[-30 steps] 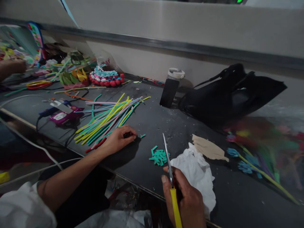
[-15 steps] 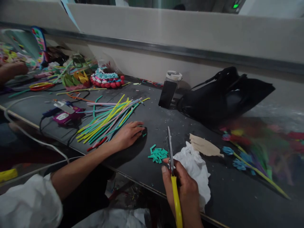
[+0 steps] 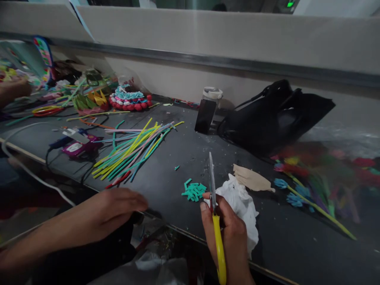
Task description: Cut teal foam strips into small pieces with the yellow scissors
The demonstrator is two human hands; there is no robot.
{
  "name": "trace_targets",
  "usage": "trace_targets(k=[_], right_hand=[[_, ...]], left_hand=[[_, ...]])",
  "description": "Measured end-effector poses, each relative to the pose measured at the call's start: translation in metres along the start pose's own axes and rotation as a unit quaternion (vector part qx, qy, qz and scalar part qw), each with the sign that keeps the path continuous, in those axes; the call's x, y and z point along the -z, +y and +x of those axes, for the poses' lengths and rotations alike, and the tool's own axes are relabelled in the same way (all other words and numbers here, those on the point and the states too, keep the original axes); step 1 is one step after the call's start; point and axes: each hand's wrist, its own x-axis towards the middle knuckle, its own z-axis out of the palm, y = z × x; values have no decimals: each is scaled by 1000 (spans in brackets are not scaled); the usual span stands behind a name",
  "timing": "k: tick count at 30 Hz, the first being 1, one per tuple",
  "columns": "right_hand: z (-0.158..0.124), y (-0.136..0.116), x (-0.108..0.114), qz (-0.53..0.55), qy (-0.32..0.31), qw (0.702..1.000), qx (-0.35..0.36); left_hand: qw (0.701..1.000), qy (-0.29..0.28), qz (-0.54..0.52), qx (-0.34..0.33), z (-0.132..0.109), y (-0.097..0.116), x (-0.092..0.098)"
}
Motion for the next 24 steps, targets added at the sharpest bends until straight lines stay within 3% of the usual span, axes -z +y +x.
trace_targets(k=[6, 9, 19, 22, 24], right_hand=[[0, -3, -5, 12, -9, 999, -48], [0, -3, -3, 17, -9, 999, -43], [-2, -6, -6, 5, -29, 999, -34], [-7, -1, -11, -28, -22, 999, 2], [-10, 4, -16, -60, 1, 997, 52]], left_hand=[[993, 29, 91, -69, 101, -6, -27], [996, 25, 74, -46, 128, -14, -44], [999, 36, 19, 23, 127, -15, -60], [981, 94, -152, 81, 122, -10, -57], [918, 127, -349, 136, 115, -4, -53]])
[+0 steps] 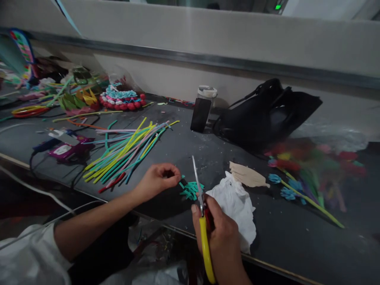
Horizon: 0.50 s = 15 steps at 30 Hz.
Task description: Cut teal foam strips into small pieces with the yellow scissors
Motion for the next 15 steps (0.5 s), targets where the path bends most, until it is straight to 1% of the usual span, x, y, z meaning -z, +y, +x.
trace_targets(k=[1, 2, 4, 5, 7, 9, 12, 15], right_hand=[[-2, 1, -3, -16, 15, 999, 23], [-3, 2, -6, -29, 31, 998, 42], [-5, 2, -10, -44, 54, 996, 59], [-5, 0, -11, -47, 58, 996, 58], [-4, -6, -10, -43, 57, 997, 42], [-3, -12, -7, -25, 57, 998, 13], [-4, -18, -4, 20, 73, 997, -31], [-5, -18, -3, 23, 74, 996, -50]], left_hand=[[994, 14, -107, 31, -5, 3, 1], [979, 8, -197, 58, -10, 7, 1], [944, -9, -314, 100, -20, 13, 1], [932, -19, -343, 113, -25, 15, 1], [922, -36, -363, 130, -34, 18, -2], [922, -55, -357, 141, -40, 18, -6], [923, -84, -341, 160, -48, 13, -15], [922, -105, -332, 170, -54, 8, -23]])
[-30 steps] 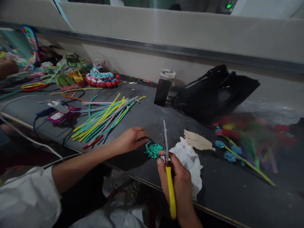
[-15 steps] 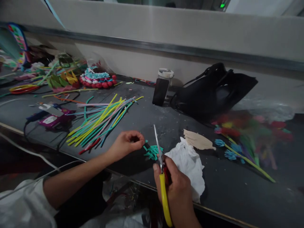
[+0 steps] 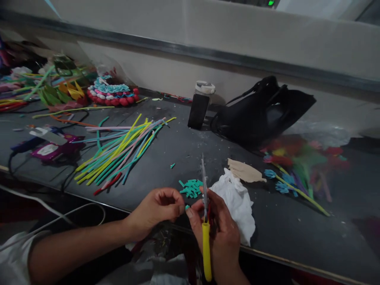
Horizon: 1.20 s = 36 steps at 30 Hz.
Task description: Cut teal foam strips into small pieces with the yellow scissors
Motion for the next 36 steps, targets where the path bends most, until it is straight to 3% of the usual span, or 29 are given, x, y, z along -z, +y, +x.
trace_targets(k=[4, 9, 15, 22, 27, 36], right_hand=[[0, 0, 1, -27, -16, 999, 43], [2, -3, -2, -32, 16, 996, 81], [-1, -1, -3, 0, -7, 998, 62], [-4, 5, -1, -85, -39, 981, 170], [-8, 14, -5, -117, -70, 972, 189], [-13, 20, -7, -120, -104, 971, 180]], left_hand=[[1000, -3, 12, 12, -1, -5, -3], [999, -28, 31, 16, -1, -4, -3], [999, -17, 17, 22, 0, -8, -4], [995, 49, -15, -80, -1, 16, 7], [990, 58, -29, -123, -3, 29, 14], [990, 47, -33, -126, -5, 29, 16]])
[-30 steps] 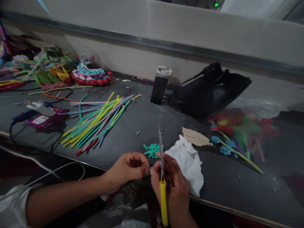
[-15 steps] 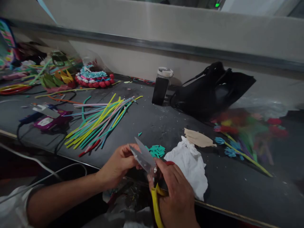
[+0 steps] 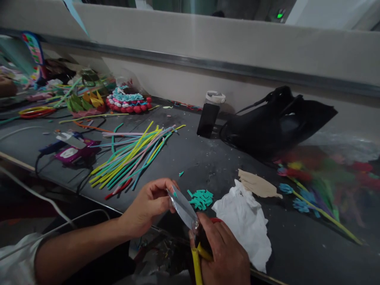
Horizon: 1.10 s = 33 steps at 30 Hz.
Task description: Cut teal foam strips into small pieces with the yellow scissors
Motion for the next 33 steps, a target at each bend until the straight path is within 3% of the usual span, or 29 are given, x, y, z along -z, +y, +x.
trace_targets(k=[20, 26, 33], right_hand=[[-10, 1, -7, 41, 20, 999, 0], [-8, 4, -2, 21, -10, 999, 28], [-9, 4, -3, -21, 5, 999, 34]], left_hand=[[1000, -3, 7, 11, 0, -4, 1], [1000, 0, 10, 11, 1, -6, 3], [1000, 0, 9, 17, 0, -4, 3]])
